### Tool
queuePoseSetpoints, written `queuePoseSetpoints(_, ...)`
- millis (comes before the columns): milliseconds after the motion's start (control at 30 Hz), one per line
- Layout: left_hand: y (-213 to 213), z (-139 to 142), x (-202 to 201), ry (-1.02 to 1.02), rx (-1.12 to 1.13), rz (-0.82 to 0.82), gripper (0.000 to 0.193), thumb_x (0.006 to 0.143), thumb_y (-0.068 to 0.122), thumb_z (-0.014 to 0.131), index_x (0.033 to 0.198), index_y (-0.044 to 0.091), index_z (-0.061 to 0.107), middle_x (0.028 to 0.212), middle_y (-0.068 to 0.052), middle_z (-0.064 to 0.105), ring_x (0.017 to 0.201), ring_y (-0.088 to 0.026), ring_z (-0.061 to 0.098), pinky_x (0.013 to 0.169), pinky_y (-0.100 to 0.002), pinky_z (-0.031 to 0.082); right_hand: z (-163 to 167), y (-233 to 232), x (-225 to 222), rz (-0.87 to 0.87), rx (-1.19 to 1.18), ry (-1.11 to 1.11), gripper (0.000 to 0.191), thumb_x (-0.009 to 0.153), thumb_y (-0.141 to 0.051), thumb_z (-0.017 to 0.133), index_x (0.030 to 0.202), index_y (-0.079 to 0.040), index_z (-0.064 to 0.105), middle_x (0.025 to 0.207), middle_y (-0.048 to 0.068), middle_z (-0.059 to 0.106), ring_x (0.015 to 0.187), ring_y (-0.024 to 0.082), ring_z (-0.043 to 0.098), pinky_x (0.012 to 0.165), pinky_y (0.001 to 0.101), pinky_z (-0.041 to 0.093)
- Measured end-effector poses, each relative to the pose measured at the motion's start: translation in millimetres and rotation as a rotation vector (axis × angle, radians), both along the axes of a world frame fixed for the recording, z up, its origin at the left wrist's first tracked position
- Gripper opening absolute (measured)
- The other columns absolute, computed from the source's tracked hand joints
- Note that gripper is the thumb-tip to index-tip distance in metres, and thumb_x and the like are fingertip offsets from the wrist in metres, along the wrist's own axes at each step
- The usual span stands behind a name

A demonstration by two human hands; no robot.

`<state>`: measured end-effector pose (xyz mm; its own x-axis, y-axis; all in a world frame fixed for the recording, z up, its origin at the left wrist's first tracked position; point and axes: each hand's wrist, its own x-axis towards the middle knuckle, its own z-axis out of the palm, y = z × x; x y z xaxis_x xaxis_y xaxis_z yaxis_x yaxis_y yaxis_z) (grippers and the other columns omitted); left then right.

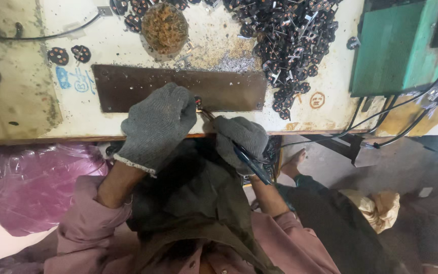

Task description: The person, wearing gloves, solders wires onto small connector plugs at a workbench. They hold a connector in one hand and a soldering iron in the other, solder the wire joint, place the finished connector onto a growing pile on the bench, and pick up the next connector and wire to repeat the process.

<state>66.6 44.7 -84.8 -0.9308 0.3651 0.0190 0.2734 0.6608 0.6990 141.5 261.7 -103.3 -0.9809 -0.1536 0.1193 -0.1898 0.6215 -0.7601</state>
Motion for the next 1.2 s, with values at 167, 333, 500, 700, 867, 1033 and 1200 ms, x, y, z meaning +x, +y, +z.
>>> queuePoseSetpoints(167, -5, -2, 0, 0.057, 0.044, -0.033, 0.005, 0.094, 0.013, 0.067, 0.096, 0.010, 0.063, 0.092, -0.011, 0.061, 0.082, -0.033, 0.065, 0.068, -0.046, 0.053, -1, 0, -4, 0.071, 0.045, 0.047, 0.034, 0.083, -0.017, 0.077, 0.115, -0.006, 0.069, 0.100, 0.014, 0.073, 0.090, 0.035, 0.072, 0.081, 0.0429, 0.057)
queuePoseSetpoints(333, -1, -4, -6, 0.055, 0.004, -0.015, 0.008, 0.092, 0.016, 0.070, 0.090, 0.011, 0.064, 0.087, -0.011, 0.061, 0.080, -0.033, 0.065, 0.065, -0.046, 0.051, -3, -1, -20, 0.215, -0.038, 0.234, 0.033, 0.084, -0.013, 0.083, 0.113, -0.006, 0.068, 0.096, 0.012, 0.075, 0.082, 0.031, 0.076, 0.072, 0.0380, 0.059)
queuePoseSetpoints(500, 1, -5, -8, 0.003, 0.052, 0.016, 0.012, 0.091, 0.019, 0.071, 0.085, 0.011, 0.065, 0.086, -0.011, 0.062, 0.079, -0.033, 0.065, 0.065, -0.046, 0.051, -12, 0, -18, 0.188, -0.010, 0.220, 0.031, 0.084, -0.012, 0.083, 0.111, -0.006, 0.067, 0.095, 0.012, 0.074, 0.082, 0.031, 0.076, 0.071, 0.0388, 0.059)
queuePoseSetpoints(700, -2, -6, -4, -0.071, 0.109, -0.002, 0.007, 0.090, 0.017, 0.068, 0.094, 0.011, 0.068, 0.093, -0.011, 0.065, 0.084, -0.035, 0.066, 0.069, -0.047, 0.053, -20, -2, -10, 0.103, -0.043, 0.198, 0.028, 0.085, -0.010, 0.081, 0.110, -0.008, 0.068, 0.095, 0.011, 0.074, 0.082, 0.031, 0.076, 0.072, 0.0383, 0.060)
queuePoseSetpoints(867, -3, -7, -3, -0.086, 0.060, 0.001, 0.010, 0.090, 0.020, 0.068, 0.093, 0.010, 0.067, 0.093, -0.012, 0.064, 0.085, -0.036, 0.066, 0.069, -0.049, 0.052, -18, -4, -12, 0.086, -0.045, 0.210, 0.027, 0.086, -0.008, 0.081, 0.109, -0.007, 0.068, 0.093, 0.011, 0.073, 0.079, 0.030, 0.075, 0.071, 0.0381, 0.059)
queuePoseSetpoints(1033, -2, -9, -7, -0.014, 0.081, 0.010, 0.007, 0.089, 0.015, 0.069, 0.091, 0.011, 0.065, 0.090, -0.011, 0.062, 0.080, -0.035, 0.065, 0.067, -0.046, 0.052, -10, -8, -20, 0.080, -0.048, 0.187, 0.026, 0.086, -0.006, 0.080, 0.109, -0.007, 0.068, 0.090, 0.011, 0.073, 0.077, 0.030, 0.075, 0.069, 0.0379, 0.058)
queuePoseSetpoints(1200, 0, -9, -13, 0.044, 0.082, 0.011, 0.013, 0.087, 0.017, 0.075, 0.088, 0.010, 0.064, 0.087, -0.010, 0.062, 0.076, -0.032, 0.065, 0.064, -0.043, 0.052, 0, -10, -30, 0.174, -0.079, 0.160, 0.025, 0.086, -0.004, 0.080, 0.109, -0.007, 0.068, 0.088, 0.010, 0.072, 0.075, 0.029, 0.074, 0.067, 0.0378, 0.058)
